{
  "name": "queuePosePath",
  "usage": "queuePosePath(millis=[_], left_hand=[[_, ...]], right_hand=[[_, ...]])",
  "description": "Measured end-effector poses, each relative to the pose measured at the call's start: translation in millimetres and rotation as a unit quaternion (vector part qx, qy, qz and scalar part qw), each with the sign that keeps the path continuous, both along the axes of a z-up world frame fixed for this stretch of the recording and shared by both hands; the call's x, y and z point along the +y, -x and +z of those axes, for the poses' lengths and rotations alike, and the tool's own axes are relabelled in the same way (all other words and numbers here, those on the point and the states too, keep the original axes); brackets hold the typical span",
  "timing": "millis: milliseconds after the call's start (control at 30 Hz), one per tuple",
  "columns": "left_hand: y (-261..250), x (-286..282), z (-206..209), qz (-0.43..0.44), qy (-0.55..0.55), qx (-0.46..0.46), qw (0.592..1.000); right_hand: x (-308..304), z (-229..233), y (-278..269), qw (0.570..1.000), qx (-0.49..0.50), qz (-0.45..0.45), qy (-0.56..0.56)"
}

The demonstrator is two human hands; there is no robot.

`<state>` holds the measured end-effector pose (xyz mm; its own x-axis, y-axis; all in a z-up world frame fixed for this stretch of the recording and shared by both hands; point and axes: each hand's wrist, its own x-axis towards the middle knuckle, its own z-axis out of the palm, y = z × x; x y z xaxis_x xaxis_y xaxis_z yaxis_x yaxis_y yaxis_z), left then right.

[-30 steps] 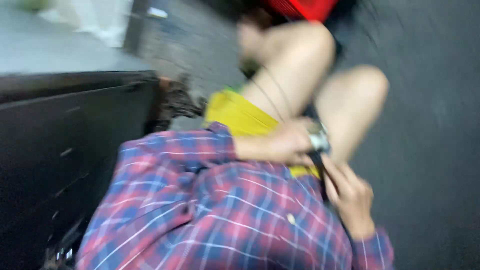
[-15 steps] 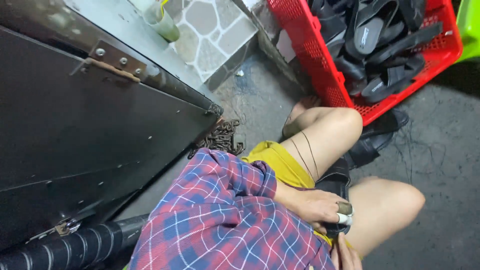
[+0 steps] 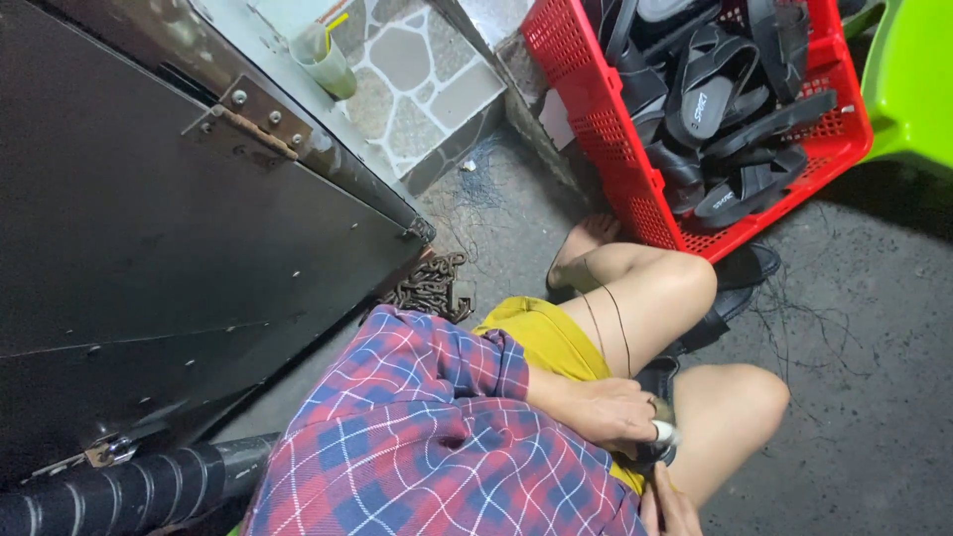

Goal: Hand-stitching the sole of a black shoe using an awl and thread while sitting on the floor.

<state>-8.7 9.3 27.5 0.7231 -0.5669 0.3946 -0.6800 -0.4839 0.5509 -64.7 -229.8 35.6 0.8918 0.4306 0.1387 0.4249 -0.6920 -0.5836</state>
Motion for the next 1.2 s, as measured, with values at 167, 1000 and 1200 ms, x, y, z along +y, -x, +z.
queuePosePath(millis=[167, 1000, 1200], left_hand=[[-1.9, -0.1, 8.7, -0.035, -0.074, 0.060, 0.995], [-4.8, 3.8, 3.7, -0.030, 0.015, 0.055, 0.998], [-11.6, 6.6, 6.4, -0.024, 0.014, 0.063, 0.998]], right_hand=[[24.4, 34.3, 0.4, 0.999, -0.015, -0.035, 0.005], [15.8, 31.4, -11.1, 0.998, 0.010, -0.056, 0.015], [-14.4, -17.8, -11.7, 0.999, -0.028, -0.039, 0.003]])
